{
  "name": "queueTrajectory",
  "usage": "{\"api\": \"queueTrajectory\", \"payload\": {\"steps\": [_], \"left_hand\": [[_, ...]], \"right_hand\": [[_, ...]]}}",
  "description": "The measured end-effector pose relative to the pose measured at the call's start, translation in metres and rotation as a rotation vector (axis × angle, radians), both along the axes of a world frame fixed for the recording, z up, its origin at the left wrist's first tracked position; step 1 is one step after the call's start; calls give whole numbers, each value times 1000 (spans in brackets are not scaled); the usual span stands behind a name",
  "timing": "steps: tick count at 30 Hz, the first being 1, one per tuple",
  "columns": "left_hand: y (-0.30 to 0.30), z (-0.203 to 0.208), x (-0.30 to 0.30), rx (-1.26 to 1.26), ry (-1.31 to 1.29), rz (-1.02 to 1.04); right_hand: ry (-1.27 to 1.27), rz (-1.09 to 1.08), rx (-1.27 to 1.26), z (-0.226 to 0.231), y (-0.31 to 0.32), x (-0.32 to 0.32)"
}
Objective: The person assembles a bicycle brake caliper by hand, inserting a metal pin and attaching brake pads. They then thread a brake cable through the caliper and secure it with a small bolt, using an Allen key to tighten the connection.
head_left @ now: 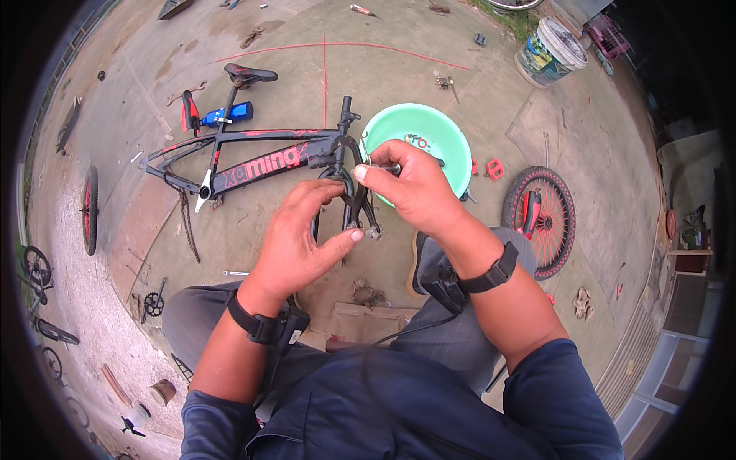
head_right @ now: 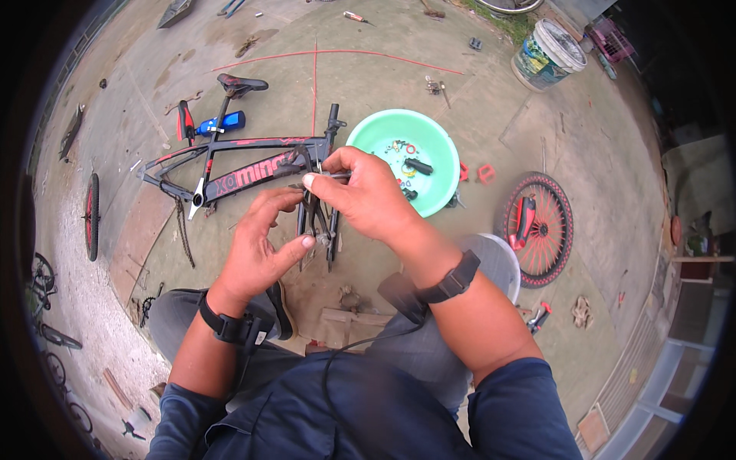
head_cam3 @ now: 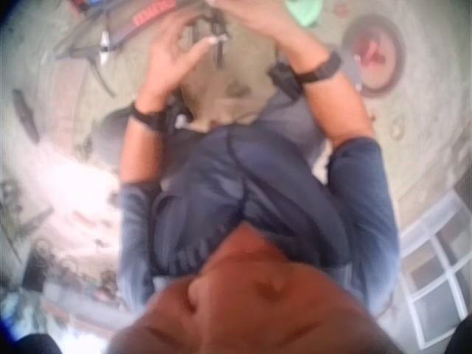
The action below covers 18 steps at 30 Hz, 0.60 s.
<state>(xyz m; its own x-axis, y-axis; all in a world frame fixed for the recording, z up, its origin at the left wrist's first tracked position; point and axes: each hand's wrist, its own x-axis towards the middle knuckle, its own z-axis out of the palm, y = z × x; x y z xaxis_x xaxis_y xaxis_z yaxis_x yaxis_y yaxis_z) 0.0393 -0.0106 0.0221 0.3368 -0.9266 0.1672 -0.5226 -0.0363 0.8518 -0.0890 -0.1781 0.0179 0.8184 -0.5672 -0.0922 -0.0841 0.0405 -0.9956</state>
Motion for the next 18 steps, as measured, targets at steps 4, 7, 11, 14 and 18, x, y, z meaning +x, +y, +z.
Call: {"api": "queueTrajectory", "payload": {"steps": [4, 7, 11, 14, 18], "left_hand": [[-2, -2, 0, -13, -76, -50], [-5, -5, -2, -21, -94, -70], [-2, -4, -5, 14, -11, -59], [3, 0, -1, 13, 192, 45], [2, 6, 15, -75, 1, 176]], "right_hand": [[14, -4, -27, 1, -1, 1], [11, -14, -19, 0, -1, 1], [26, 1, -9, 0, 0, 2], [81, 59, -37, 6, 0, 1], [75, 179, 16, 15, 4, -4]]}}
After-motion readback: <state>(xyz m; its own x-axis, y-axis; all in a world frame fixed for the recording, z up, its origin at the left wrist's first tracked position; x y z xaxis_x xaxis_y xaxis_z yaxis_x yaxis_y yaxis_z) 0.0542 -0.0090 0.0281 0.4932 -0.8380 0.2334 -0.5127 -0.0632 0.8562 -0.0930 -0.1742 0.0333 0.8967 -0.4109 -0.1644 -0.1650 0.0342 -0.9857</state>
